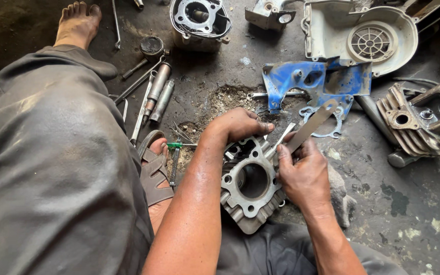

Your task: The person sits on the floor and cleans a metal engine cylinder head using a rag and a metal file. They wipe the surface and scrape the edges to remove residue, handling the part with both hands.

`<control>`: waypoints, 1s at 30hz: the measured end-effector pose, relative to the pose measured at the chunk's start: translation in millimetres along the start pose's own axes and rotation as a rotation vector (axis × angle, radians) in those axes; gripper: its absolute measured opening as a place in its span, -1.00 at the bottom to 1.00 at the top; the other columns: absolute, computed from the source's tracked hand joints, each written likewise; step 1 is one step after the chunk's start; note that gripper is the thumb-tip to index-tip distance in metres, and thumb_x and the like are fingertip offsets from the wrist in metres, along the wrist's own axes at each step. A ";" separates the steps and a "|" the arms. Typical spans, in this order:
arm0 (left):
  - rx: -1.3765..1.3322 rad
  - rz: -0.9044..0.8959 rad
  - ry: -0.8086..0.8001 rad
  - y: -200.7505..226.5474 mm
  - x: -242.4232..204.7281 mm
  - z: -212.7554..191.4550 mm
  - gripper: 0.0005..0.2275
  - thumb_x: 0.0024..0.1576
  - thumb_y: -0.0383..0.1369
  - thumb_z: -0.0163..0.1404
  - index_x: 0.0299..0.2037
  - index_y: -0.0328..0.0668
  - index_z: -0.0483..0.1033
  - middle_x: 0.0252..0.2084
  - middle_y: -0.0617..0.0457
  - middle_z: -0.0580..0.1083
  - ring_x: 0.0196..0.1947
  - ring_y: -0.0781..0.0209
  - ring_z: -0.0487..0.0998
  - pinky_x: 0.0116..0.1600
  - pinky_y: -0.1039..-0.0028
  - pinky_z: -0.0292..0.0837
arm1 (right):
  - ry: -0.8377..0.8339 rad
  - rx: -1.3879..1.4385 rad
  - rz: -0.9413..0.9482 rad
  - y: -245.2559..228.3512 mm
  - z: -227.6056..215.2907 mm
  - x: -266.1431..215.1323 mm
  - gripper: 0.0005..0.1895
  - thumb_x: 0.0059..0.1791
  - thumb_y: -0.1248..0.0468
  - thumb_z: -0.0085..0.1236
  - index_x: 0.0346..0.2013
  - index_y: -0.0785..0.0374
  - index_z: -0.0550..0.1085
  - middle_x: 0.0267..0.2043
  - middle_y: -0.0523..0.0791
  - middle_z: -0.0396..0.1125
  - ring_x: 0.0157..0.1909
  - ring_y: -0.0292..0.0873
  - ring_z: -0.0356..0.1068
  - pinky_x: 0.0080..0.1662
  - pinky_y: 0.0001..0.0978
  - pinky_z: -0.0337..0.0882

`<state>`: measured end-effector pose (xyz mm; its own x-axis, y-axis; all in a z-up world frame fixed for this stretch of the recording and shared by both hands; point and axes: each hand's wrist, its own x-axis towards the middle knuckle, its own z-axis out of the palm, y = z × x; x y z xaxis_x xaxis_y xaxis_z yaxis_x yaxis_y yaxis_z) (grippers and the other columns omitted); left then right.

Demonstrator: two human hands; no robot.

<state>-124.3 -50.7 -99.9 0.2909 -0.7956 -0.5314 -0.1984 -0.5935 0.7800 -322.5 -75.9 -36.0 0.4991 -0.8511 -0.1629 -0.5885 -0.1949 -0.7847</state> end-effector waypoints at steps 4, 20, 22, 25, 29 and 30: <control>-0.088 -0.045 0.010 4.3 -3.3 1.8 -0.59 -0.10 0.06 0.25 -0.27 -0.10 0.72 -0.34 0.03 0.63 -0.35 0.18 0.61 -0.21 0.30 0.52 | -0.091 -0.001 -0.450 18.6 -6.7 4.8 -0.83 0.10 0.30 0.15 -0.07 0.33 0.48 -0.36 -0.09 0.50 -0.35 -0.34 0.45 -0.33 -0.45 0.46; -0.053 0.008 0.052 4.1 -9.2 1.8 -0.57 -0.14 0.06 0.29 -0.35 -0.16 0.71 -0.45 0.06 0.61 -0.47 0.26 0.57 -0.34 0.38 0.48 | -0.127 -0.105 -0.117 7.9 -7.2 15.6 -0.81 0.04 0.25 0.13 -0.12 0.30 0.50 -0.35 -0.04 0.53 -0.32 -0.18 0.51 -0.22 -0.27 0.49; -0.084 0.032 0.036 2.4 -9.6 2.6 -0.55 -0.12 0.06 0.29 -0.37 -0.23 0.69 -0.46 0.02 0.59 -0.50 0.24 0.52 -0.38 0.35 0.44 | -0.008 -0.170 -0.023 7.2 -2.4 15.1 -0.81 0.05 0.24 0.14 -0.12 0.30 0.49 -0.35 -0.01 0.51 -0.34 -0.17 0.50 -0.22 -0.29 0.47; -0.066 0.029 0.044 0.7 -9.8 2.0 -0.56 -0.11 0.06 0.28 -0.39 -0.23 0.67 -0.47 0.02 0.57 -0.52 0.25 0.51 -0.40 0.34 0.43 | 0.088 -0.074 -0.150 8.9 5.9 9.0 -0.83 0.05 0.30 0.11 -0.12 0.34 0.46 -0.33 -0.04 0.51 -0.33 -0.24 0.48 -0.23 -0.32 0.46; -0.027 0.028 0.077 0.0 -4.7 4.1 -0.57 -0.10 0.06 0.29 -0.42 -0.21 0.67 -0.49 0.05 0.58 -0.52 0.28 0.52 -0.38 0.38 0.46 | -0.067 0.013 -0.205 13.8 2.2 15.2 -0.86 0.05 0.32 0.10 -0.15 0.33 0.46 -0.35 -0.08 0.49 -0.34 -0.30 0.42 -0.27 -0.37 0.45; -0.056 0.042 0.073 -0.8 -3.1 4.9 -0.59 -0.11 0.04 0.30 -0.44 -0.21 0.66 -0.51 0.07 0.57 -0.53 0.29 0.51 -0.40 0.39 0.44 | -0.132 0.020 -0.194 13.8 0.1 19.1 -0.86 0.05 0.31 0.11 -0.16 0.33 0.48 -0.36 -0.08 0.49 -0.35 -0.30 0.40 -0.29 -0.37 0.43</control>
<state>-129.7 -48.4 -100.5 0.3512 -0.8076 -0.4736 -0.1595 -0.5501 0.8197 -321.0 -94.8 -50.0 0.6815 -0.7270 -0.0838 -0.4615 -0.3380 -0.8202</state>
